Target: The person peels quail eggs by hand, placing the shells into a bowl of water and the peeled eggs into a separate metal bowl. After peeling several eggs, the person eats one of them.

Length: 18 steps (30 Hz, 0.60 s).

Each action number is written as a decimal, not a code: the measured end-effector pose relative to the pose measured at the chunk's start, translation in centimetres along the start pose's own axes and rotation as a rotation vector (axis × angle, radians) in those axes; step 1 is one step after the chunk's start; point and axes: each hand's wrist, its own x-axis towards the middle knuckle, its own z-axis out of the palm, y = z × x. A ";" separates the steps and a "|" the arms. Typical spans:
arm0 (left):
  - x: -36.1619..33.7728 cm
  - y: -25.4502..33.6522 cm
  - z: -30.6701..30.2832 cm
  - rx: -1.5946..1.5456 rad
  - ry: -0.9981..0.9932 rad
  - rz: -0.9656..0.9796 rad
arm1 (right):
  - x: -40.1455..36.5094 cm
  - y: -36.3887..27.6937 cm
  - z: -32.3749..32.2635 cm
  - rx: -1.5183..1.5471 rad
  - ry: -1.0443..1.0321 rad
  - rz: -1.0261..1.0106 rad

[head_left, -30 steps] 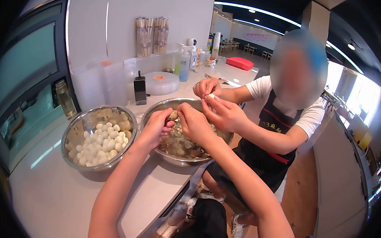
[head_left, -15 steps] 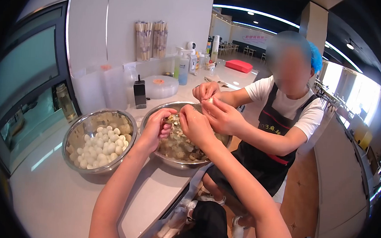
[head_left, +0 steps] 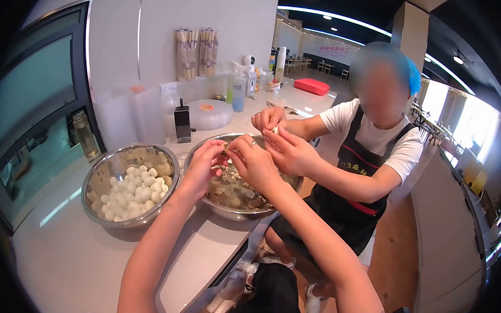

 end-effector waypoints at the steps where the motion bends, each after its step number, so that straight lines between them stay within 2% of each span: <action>1: -0.1 0.0 0.1 0.007 -0.009 -0.014 | 0.0 0.1 0.0 0.034 -0.011 0.023; 6: 0.0 -0.1 0.1 0.074 -0.021 -0.018 | -0.2 0.0 -0.1 0.053 -0.017 0.023; 12: 0.2 -0.1 -0.2 -0.049 -0.024 -0.048 | -0.3 0.3 0.2 0.029 -0.046 0.084; 18: 0.4 -0.5 -0.4 -0.060 -0.014 0.016 | -0.4 0.3 0.1 0.033 -0.044 0.071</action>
